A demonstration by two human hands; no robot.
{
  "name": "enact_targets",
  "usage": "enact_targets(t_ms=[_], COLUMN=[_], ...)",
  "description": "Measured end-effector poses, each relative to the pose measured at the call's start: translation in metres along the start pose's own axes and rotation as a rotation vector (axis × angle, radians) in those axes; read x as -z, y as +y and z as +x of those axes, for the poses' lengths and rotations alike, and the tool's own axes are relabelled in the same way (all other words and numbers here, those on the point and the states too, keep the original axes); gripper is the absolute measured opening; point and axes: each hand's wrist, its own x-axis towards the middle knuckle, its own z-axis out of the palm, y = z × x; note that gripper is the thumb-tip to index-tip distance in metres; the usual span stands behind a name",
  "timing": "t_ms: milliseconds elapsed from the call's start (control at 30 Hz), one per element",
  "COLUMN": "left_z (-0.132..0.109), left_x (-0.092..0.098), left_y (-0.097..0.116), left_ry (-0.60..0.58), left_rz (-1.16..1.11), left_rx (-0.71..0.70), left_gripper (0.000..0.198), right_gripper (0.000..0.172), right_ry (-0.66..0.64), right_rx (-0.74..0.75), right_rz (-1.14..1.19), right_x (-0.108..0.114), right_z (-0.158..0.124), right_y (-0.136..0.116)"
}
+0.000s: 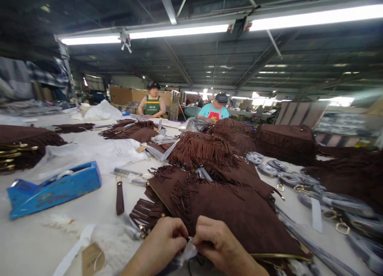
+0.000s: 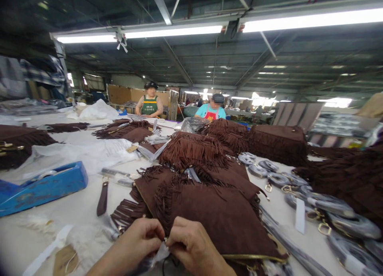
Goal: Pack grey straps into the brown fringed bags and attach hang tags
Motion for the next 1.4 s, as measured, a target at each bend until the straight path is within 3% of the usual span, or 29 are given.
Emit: enact_targets(t_ms=[200, 433, 567, 700, 833, 1133, 1300, 1400], left_z=[0.001, 0.004, 0.006, 0.007, 0.008, 0.007, 0.011, 0.014], left_x=[-0.004, -0.009, 0.000, 0.010, 0.007, 0.001, 0.000, -0.005], left_y=[0.003, 0.000, 0.003, 0.001, 0.001, 0.006, -0.002, -0.002], left_ry=[-0.021, 0.079, 0.252, 0.355, 0.339, 0.288, 0.175, 0.194], left_rz=[-0.030, 0.235, 0.243, -0.032, -0.221, -0.341, -0.198, -0.109], left_rx=[0.044, -0.128, -0.167, -0.186, -0.208, -0.231, -0.174, -0.195], left_gripper=[0.020, 0.015, 0.014, 0.017, 0.019, 0.023, 0.012, 0.018], right_gripper=[0.022, 0.022, 0.033, 0.019, 0.015, 0.014, 0.018, 0.019], right_ry=[-0.029, -0.027, -0.012, 0.108, 0.242, 0.314, 0.360, 0.373], right_rx=[0.003, 0.004, -0.164, -0.352, -0.294, -0.247, -0.321, -0.311], right_rz=[-0.026, -0.018, 0.091, 0.236, 0.183, 0.204, 0.304, 0.306], right_x=[0.001, 0.002, 0.011, 0.010, -0.001, -0.013, -0.012, -0.013], right_z=[-0.001, 0.002, 0.004, 0.006, 0.015, 0.023, 0.022, 0.022], right_y=[-0.001, -0.003, -0.012, -0.017, -0.017, -0.015, -0.011, -0.011])
